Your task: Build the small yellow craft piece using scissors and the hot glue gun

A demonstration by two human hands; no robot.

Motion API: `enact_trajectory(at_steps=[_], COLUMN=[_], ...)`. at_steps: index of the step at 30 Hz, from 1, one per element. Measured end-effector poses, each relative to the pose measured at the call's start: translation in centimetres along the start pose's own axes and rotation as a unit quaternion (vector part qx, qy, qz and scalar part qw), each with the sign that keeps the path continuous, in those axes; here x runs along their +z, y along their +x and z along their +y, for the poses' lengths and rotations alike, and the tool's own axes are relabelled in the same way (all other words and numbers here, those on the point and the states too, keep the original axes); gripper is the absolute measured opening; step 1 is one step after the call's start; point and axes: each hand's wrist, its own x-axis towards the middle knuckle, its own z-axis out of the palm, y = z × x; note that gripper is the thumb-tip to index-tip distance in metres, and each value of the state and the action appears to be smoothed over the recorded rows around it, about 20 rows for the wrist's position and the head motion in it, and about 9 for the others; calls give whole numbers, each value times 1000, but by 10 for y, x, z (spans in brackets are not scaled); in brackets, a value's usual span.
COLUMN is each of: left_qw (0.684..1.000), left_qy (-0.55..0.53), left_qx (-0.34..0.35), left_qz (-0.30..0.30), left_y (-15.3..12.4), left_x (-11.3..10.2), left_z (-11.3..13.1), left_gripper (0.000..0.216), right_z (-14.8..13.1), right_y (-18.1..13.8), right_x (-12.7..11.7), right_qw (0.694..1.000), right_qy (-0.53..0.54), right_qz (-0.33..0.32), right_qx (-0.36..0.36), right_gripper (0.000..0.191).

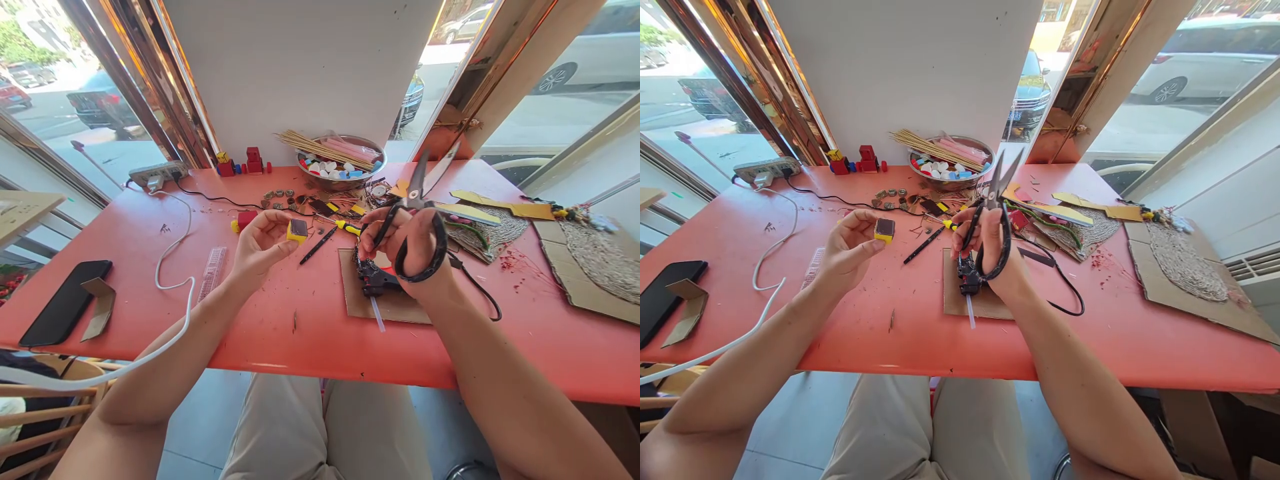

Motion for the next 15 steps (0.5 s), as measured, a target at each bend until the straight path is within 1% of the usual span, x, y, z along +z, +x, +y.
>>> enact_trajectory(at_steps=[4, 6, 8, 10, 11, 13, 15], left_qw=[999, 998, 997, 995, 994, 994, 993], left_qy=[25, 41, 59, 68, 70, 73, 78], left_qx=[28, 39, 49, 60, 67, 79, 88], left_qz=[16, 21, 30, 39, 41, 35, 21], left_y=[-2, -3, -2, -2, -2, -2, -3], left_x=[3, 4, 5, 5, 5, 6, 6], left_z=[1, 2, 2, 2, 2, 0, -1], left_gripper=[43, 41, 39, 39, 40, 41, 41], right_z=[9, 5, -3, -9, -11, -11, -7], right_y=[-5, -8, -11, -14, -15, -17, -18], right_x=[7, 7, 6, 6, 7, 11, 17], right_qw=[998, 995, 987, 979, 978, 983, 989], right_qy=[-44, -71, -124, -173, -180, -140, -58], right_qz=[-38, -65, -91, -97, -97, -109, -131], right_qx=[-30, -35, -37, -45, -50, -50, -41], right_gripper=[93, 94, 91, 89, 87, 84, 78])
